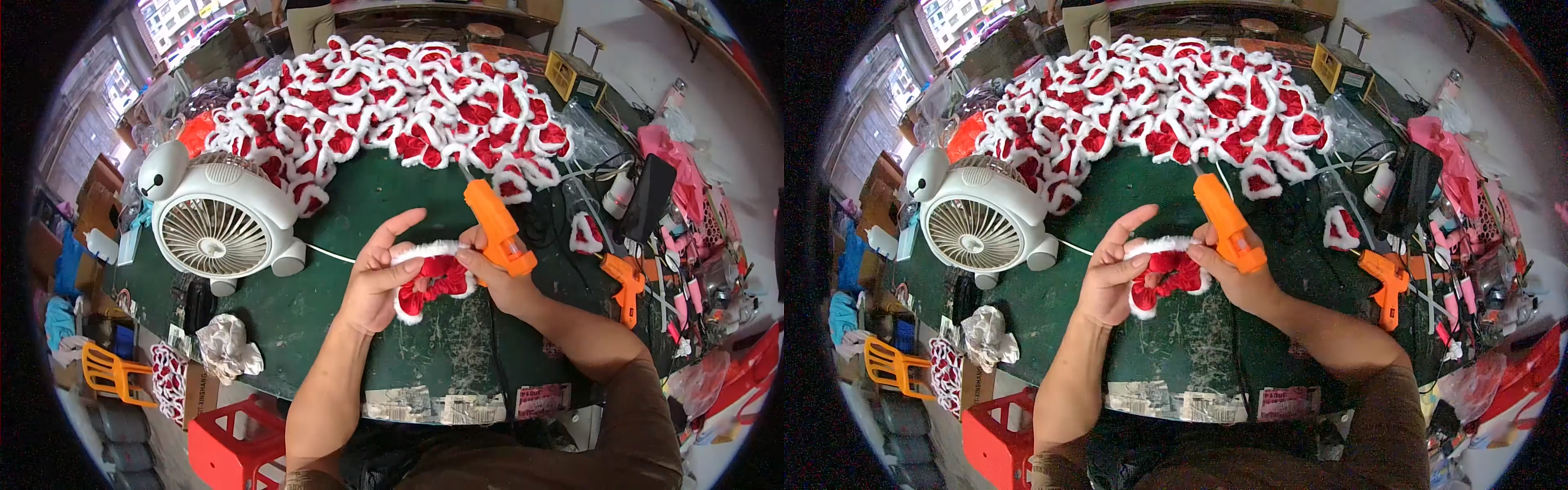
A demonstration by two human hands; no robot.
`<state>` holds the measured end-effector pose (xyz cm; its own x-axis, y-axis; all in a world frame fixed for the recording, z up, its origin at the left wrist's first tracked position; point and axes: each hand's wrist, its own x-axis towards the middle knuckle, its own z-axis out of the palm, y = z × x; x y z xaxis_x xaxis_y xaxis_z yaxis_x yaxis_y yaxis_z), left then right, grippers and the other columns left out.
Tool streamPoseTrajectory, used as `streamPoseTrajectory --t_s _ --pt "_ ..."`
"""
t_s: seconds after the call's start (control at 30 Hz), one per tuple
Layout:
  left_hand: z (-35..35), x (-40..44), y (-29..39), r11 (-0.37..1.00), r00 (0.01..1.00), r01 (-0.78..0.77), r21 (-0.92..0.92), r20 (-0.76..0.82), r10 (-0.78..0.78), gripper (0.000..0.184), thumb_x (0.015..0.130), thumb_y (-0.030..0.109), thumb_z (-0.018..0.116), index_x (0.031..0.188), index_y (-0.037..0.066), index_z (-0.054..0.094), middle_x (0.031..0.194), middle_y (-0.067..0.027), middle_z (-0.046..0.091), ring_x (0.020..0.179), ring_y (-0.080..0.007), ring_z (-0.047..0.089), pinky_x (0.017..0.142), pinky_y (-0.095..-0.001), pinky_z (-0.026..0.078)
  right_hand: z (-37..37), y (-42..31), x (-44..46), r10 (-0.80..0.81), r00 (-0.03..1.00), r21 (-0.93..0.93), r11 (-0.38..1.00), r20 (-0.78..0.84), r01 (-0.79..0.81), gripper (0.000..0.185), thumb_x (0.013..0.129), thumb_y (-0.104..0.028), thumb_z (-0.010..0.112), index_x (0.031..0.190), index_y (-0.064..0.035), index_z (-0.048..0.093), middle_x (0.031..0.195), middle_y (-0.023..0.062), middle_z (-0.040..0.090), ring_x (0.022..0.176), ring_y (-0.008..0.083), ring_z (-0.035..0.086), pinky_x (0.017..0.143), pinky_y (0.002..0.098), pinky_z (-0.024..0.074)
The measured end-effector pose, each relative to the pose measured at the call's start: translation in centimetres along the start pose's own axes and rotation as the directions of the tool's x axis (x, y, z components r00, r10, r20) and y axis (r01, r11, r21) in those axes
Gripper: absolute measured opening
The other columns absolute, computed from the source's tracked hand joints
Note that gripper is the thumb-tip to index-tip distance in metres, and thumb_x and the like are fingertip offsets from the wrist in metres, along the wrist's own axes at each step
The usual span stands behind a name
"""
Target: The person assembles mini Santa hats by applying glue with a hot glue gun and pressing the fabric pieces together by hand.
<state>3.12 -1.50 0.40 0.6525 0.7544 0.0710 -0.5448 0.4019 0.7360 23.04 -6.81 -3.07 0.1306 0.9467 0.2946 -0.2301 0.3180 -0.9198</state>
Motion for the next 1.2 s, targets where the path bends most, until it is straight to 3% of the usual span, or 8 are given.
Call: streamPoseTrajectory --t_s 0.33,0.4,0.63,0.77,0.93,1.0,1.1,1.2 --pt "0.2 0.4 -0.6 0.969 0.992 -0.023 0.248 -0.113 0.052 0.067 0.080 -0.010 0.069 0.140 0.004 0.043 0.091 -0.0050 0.067 0.082 -0.0110 0.064 0.076 -0.0248 0.052 -0.2 0.0 0.3 -0.006 1.000 0.016 1.000 0.018 0.005 0.024 0.088 0.002 0.065 0.097 -0.0085 0.046 0.099 0.0060 0.056 0.078 0.0088 0.056 0.064 0.0246 0.0470" --pt "0.0 0.3 -0.8 0.961 0.994 -0.001 0.276 -0.101 0.030 0.067 0.080 -0.010 0.068 0.140 0.004 0.042 0.095 -0.0066 0.067 0.086 -0.0130 0.065 0.080 -0.0262 0.053 0.5 -0.1 0.7 -0.159 0.986 0.008 0.987 0.060 0.158 0.024 0.088 0.003 0.065 0.097 -0.0082 0.046 0.100 0.0069 0.057 0.081 0.0093 0.057 0.068 0.0245 0.0480" --pt "-0.1 0.6 -1.6 0.923 0.989 0.002 0.385 -0.136 0.055 0.069 0.080 -0.010 0.070 0.141 0.004 0.042 0.103 -0.0073 0.066 0.093 -0.0148 0.065 0.085 -0.0273 0.053 0.0 0.1 0.1 -0.053 0.997 -0.064 0.996 0.051 0.056 0.024 0.087 0.006 0.065 0.097 -0.0084 0.047 0.100 0.0065 0.058 0.084 0.0098 0.057 0.072 0.0249 0.0479" --pt "0.1 0.5 -1.1 0.940 0.988 0.003 0.341 -0.147 0.051 0.066 0.082 -0.009 0.070 0.141 0.003 0.041 0.094 -0.0046 0.064 0.083 -0.0115 0.064 0.073 -0.0239 0.053 -0.4 0.0 0.3 -0.012 1.000 -0.019 1.000 -0.004 0.012 0.024 0.088 0.003 0.066 0.097 -0.0086 0.047 0.098 0.0054 0.057 0.083 0.0094 0.056 0.071 0.0256 0.0471" --pt "-0.4 -0.1 -0.2 0.997 0.994 0.033 0.064 0.105 -0.040 0.065 0.085 -0.006 0.068 0.143 0.003 0.040 0.085 -0.0034 0.065 0.069 -0.0118 0.064 0.066 -0.0236 0.053 -0.3 0.2 -0.1 0.068 0.997 0.104 0.992 0.032 -0.071 0.022 0.088 0.000 0.065 0.097 -0.0092 0.047 0.097 0.0049 0.057 0.084 0.0099 0.055 0.074 0.0269 0.0465" --pt "-0.2 0.0 -0.3 0.998 0.987 0.037 0.045 0.153 -0.044 0.067 0.083 -0.007 0.068 0.143 0.004 0.040 0.093 -0.0049 0.066 0.077 -0.0126 0.066 0.066 -0.0241 0.053 0.0 -0.3 -0.3 0.074 0.996 0.052 0.996 0.049 -0.076 0.023 0.088 0.001 0.064 0.098 -0.0096 0.047 0.097 0.0043 0.056 0.087 0.0104 0.055 0.078 0.0275 0.0461" --pt "0.5 0.3 -0.6 0.982 0.999 -0.026 0.189 -0.028 0.032 0.070 0.079 -0.010 0.068 0.142 0.004 0.041 0.111 -0.0108 0.064 0.100 -0.0196 0.067 0.089 -0.0311 0.055 -0.4 0.5 0.5 -0.030 0.996 0.116 0.992 -0.086 0.040 0.022 0.089 0.002 0.063 0.099 -0.0095 0.046 0.098 0.0037 0.056 0.089 0.0104 0.055 0.081 0.0276 0.0455" --pt "-0.8 0.6 -1.1 0.941 0.995 0.034 0.337 -0.097 -0.002 0.072 0.078 -0.013 0.069 0.141 0.003 0.040 0.119 -0.0113 0.060 0.094 -0.0179 0.067 0.079 -0.0275 0.055 -0.5 0.4 0.8 -0.050 0.990 0.172 0.982 -0.134 0.073 0.022 0.090 0.002 0.062 0.100 -0.0094 0.046 0.100 0.0037 0.056 0.092 0.0108 0.055 0.084 0.0278 0.0447"
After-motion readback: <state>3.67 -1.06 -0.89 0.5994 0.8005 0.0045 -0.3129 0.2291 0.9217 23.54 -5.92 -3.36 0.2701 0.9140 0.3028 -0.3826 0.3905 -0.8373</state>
